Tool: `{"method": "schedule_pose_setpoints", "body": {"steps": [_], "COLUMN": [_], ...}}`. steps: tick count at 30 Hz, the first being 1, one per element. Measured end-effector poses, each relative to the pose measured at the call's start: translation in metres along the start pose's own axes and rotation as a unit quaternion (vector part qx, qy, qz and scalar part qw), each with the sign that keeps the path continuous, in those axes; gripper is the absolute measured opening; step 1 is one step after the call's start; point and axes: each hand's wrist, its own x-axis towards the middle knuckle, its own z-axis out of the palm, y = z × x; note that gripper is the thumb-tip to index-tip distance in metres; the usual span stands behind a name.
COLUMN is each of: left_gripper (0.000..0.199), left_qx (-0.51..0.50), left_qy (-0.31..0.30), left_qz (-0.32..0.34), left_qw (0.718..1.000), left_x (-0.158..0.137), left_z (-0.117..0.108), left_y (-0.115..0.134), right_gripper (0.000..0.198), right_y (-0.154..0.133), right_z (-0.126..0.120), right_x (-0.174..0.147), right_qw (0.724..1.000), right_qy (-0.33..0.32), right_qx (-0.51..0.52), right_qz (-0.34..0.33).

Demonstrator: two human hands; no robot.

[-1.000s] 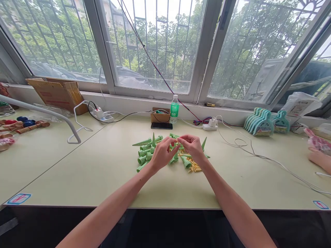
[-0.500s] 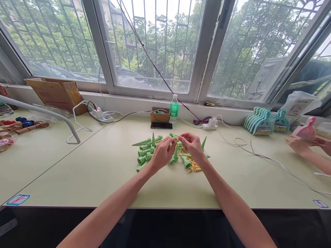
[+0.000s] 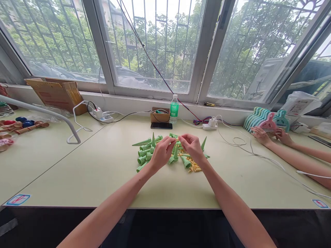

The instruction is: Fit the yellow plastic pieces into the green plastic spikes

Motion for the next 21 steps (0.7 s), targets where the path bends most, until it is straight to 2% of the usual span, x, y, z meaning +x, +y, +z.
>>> {"method": "schedule_pose_setpoints", "body": {"steps": [6,14,17,21], "left_gripper": [0.026,0.023,0.023,0.023], "left_qx": [0.002,0.002,-0.004,-0.004], "left_qy": [-0.005,0.006,0.009,0.018], "left_qz": [0.003,-0.012,-0.016,-0.026], "left_qw": [1.000,1.000,1.000,0.999], "left_x": [0.0002,-0.0002,-0.0003,0.0001], "left_z": [-0.0006,0.0003,0.0007,0.0005], "left_y": [-0.0002,-0.0011,-0.0009,0.0006], "right_gripper": [0.038,0.029,0.027,0.027], "right_y": [0.0006,0.0029,0.0039,0.0076], "right_z": [-0.0011,-0.0018,-0.0014,-0.0027], "right_x": [0.0006,0.0009,0.0017,0.0050], "right_qw": [1.000,1.000,1.000,0.998], "right_qy": [-0.007,-0.011,0.004,0.056], "right_qx": [-0.017,0.007,0.012,0.021], "right_qz": [-0.002,-0.009,-0.014,-0.019]}}
